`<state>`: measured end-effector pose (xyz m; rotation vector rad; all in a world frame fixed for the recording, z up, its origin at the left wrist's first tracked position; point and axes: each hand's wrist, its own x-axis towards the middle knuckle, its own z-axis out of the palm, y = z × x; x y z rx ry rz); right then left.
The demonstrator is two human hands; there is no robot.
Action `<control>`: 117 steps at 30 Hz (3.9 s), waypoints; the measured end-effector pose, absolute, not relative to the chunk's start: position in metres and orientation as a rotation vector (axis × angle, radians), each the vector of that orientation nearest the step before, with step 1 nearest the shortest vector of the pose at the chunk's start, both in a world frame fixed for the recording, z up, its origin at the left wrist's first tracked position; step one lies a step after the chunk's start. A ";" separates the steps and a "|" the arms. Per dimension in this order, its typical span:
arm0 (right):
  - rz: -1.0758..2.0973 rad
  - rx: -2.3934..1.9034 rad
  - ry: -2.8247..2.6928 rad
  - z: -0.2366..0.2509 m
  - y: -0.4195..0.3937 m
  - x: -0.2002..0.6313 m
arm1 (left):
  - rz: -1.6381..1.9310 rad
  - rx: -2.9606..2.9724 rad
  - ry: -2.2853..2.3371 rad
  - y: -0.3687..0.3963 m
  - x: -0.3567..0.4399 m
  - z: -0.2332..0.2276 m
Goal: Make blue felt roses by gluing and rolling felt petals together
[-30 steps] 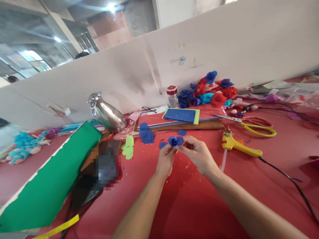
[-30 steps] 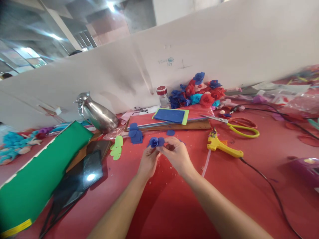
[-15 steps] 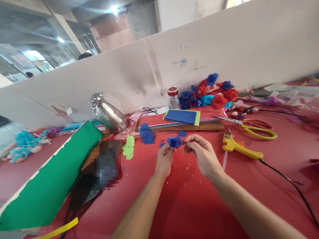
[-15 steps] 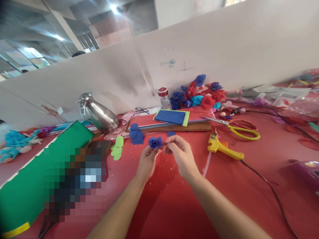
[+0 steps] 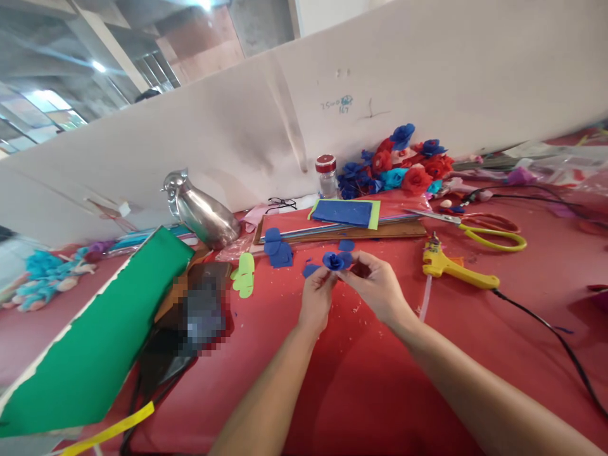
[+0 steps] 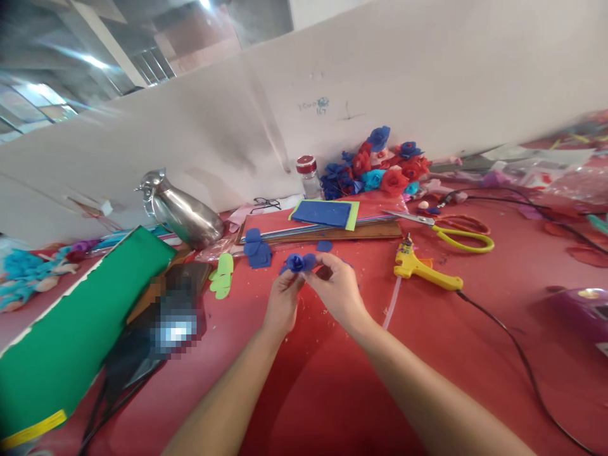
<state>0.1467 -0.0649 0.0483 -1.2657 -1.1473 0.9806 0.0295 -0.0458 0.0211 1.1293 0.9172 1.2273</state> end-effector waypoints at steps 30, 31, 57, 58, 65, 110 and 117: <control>0.778 -1.221 -1.291 0.046 -0.069 0.142 | 1.248 1.138 0.959 -0.042 0.024 0.016; 0.759 -1.229 -1.299 0.045 -0.069 0.142 | 1.250 1.140 0.970 -0.042 0.024 0.015; 0.557 -1.155 -1.399 0.047 -0.069 0.144 | 1.235 1.235 0.887 -0.045 0.025 0.015; 0.563 -1.155 -1.397 0.048 -0.070 0.144 | 1.235 1.241 0.895 -0.045 0.025 0.015; 0.632 -1.135 -1.380 0.049 -0.070 0.144 | 1.207 1.246 0.879 -0.045 0.025 0.016; 1.280 -1.109 -0.972 0.054 -0.059 0.153 | 1.225 1.258 1.035 -0.043 0.023 0.024; 1.279 -1.133 -0.895 0.052 -0.059 0.153 | 1.255 1.254 1.024 -0.043 0.021 0.022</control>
